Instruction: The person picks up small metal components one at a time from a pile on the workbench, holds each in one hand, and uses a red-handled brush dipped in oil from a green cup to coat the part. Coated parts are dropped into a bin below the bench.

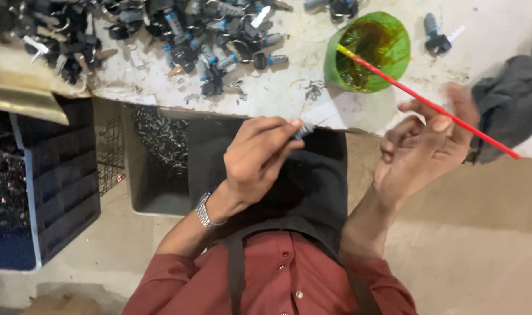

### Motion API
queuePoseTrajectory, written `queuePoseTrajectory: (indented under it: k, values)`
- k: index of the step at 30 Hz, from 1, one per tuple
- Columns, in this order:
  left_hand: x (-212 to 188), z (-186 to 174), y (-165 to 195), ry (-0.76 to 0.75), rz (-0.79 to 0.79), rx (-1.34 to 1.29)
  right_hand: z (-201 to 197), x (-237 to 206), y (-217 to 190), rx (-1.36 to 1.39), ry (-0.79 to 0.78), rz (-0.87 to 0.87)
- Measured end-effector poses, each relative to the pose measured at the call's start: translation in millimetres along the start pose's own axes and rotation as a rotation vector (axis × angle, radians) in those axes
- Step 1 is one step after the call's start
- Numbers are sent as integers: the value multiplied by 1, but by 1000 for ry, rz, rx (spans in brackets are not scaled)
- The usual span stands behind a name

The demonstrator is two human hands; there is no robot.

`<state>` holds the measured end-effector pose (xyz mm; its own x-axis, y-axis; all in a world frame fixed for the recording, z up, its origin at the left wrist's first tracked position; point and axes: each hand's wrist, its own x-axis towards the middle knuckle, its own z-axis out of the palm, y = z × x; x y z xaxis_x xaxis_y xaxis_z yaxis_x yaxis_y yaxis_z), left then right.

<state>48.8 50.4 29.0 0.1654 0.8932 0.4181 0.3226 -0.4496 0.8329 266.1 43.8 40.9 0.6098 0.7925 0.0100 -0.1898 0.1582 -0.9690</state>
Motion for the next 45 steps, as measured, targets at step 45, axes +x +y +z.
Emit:
queuePoseTrajectory:
  k: [45]
  values:
    - [9,-22,-16,-96,2,769,-8,-16,4,-783,-307,-190]
